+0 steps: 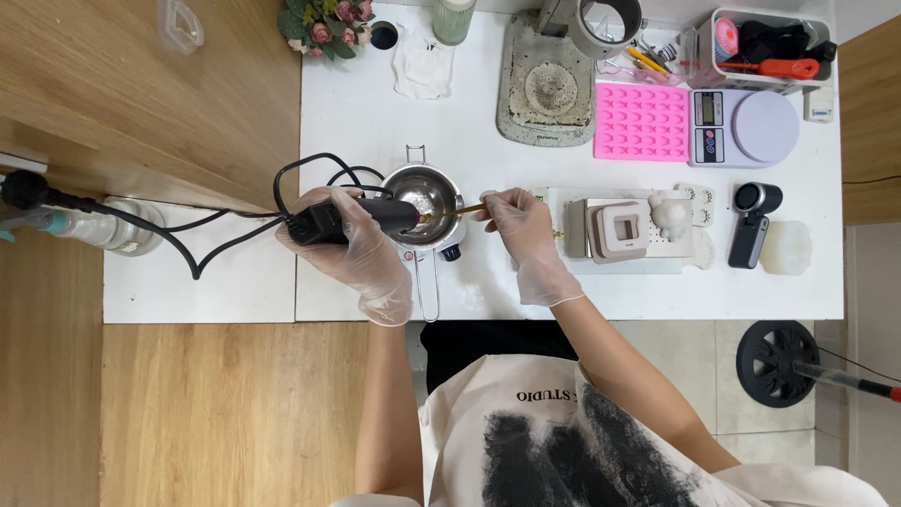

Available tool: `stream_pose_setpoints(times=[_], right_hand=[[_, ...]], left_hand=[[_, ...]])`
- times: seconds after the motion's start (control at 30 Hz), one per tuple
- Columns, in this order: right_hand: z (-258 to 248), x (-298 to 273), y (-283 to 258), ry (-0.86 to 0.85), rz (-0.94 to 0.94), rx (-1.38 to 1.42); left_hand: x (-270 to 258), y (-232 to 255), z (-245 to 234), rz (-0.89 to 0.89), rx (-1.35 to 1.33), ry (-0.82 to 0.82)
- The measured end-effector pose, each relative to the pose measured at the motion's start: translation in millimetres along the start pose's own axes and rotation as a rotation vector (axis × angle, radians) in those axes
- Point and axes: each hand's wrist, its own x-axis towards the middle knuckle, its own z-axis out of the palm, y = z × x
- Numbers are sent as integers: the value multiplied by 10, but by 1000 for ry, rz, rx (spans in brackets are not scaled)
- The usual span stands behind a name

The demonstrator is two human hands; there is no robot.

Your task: The recorder prepares candle molds and heats wax for candle making.

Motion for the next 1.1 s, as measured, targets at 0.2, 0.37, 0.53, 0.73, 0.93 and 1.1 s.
stream_pose_setpoints(times=[0.2, 0.37, 0.53, 0.73, 0.93, 1.1], right_hand=[[6, 31, 28, -9, -31, 21], [-24, 44, 52, -22, -65, 33], [-33, 75, 62, -15, -68, 36], [-39, 74, 18, -23, -74, 23], [-42, 37, -39, -27, -70, 14], [-60, 72, 18, -57, -50, 36]], left_hand=[[-32, -57, -16, 28, 14, -45], [-36, -73, 25, 19, 22, -29], [-26, -71, 67, 15, 29, -20], [-33, -64, 86, 13, 46, -16], [-37, -50, 82, 33, 51, -32], [-40, -7, 101, 18, 18, -48]])
